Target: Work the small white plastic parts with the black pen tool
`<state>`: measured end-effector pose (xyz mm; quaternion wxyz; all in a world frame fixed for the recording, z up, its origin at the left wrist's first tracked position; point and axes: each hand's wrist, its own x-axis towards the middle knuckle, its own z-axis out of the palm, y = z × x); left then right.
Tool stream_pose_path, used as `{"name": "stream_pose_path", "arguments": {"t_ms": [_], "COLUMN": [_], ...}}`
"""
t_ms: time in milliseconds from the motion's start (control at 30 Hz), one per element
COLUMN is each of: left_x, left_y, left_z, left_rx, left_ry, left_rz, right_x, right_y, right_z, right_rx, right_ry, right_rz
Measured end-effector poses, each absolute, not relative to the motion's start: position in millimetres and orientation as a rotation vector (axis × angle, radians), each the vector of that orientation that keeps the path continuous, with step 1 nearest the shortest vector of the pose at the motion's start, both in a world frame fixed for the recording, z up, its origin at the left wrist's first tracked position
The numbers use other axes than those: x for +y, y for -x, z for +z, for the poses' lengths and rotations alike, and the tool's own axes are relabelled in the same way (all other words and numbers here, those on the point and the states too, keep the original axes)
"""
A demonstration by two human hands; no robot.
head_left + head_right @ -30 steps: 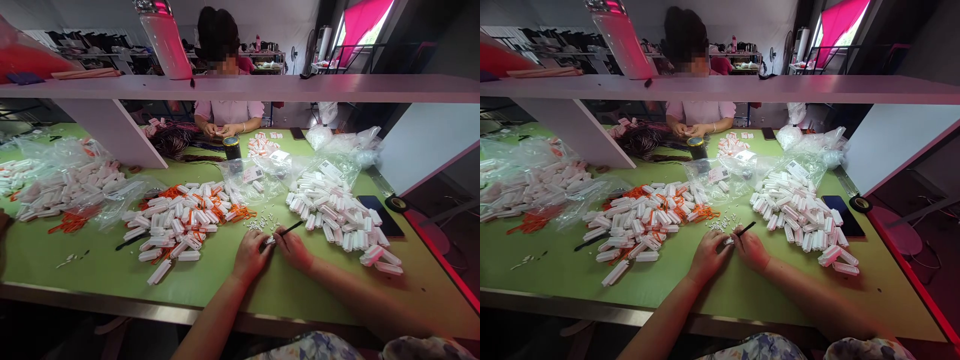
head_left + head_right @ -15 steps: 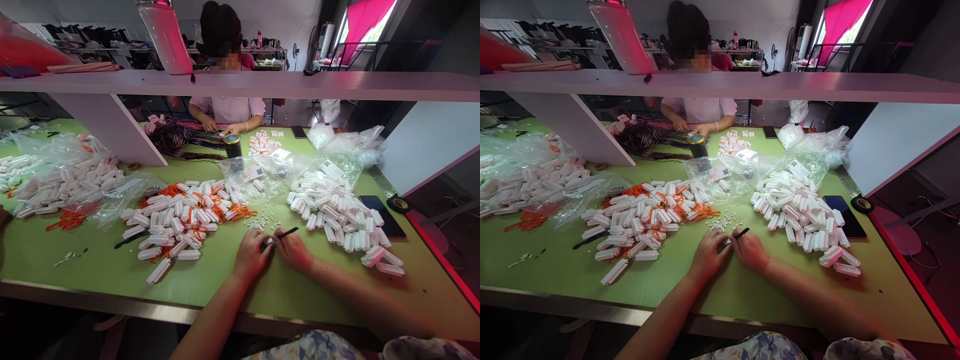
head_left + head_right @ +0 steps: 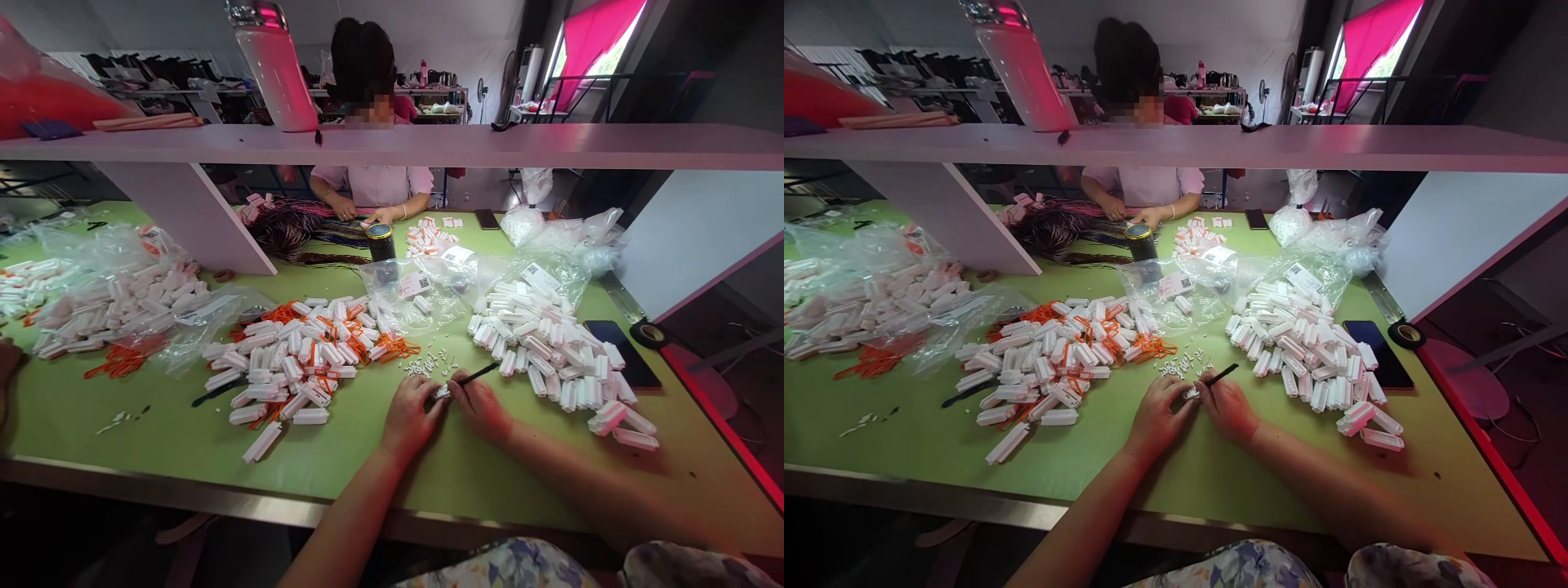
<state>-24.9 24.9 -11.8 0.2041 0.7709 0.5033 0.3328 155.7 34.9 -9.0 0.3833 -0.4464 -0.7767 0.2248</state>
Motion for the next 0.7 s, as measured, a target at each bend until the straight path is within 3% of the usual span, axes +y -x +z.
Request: {"name": "stream_pose_path", "arguments": {"t_ms": [233,500,700], "left_x": [25.3,24.5,25.1], "left_y": [26.1,25.2,25.4], "left_z": [-14.3,-12.3,-12.2], "left_rx": [1.396,1.414,1.411], "left_ry": [-2.147,-2.134,-2.129], "left_rz": [0.914,0.923,0.906], "right_x": [33.7,35.4,33.7], "right_y": [-149.4,-154.8,-152.0], "right_z": [-10.8,-12.4,-14.8], "right_rx": [-2.175,-1.964,-2.064], "right_ry": [1.202,1.155,1.166], "right_rz": [0.434,0.613,0.504]}}
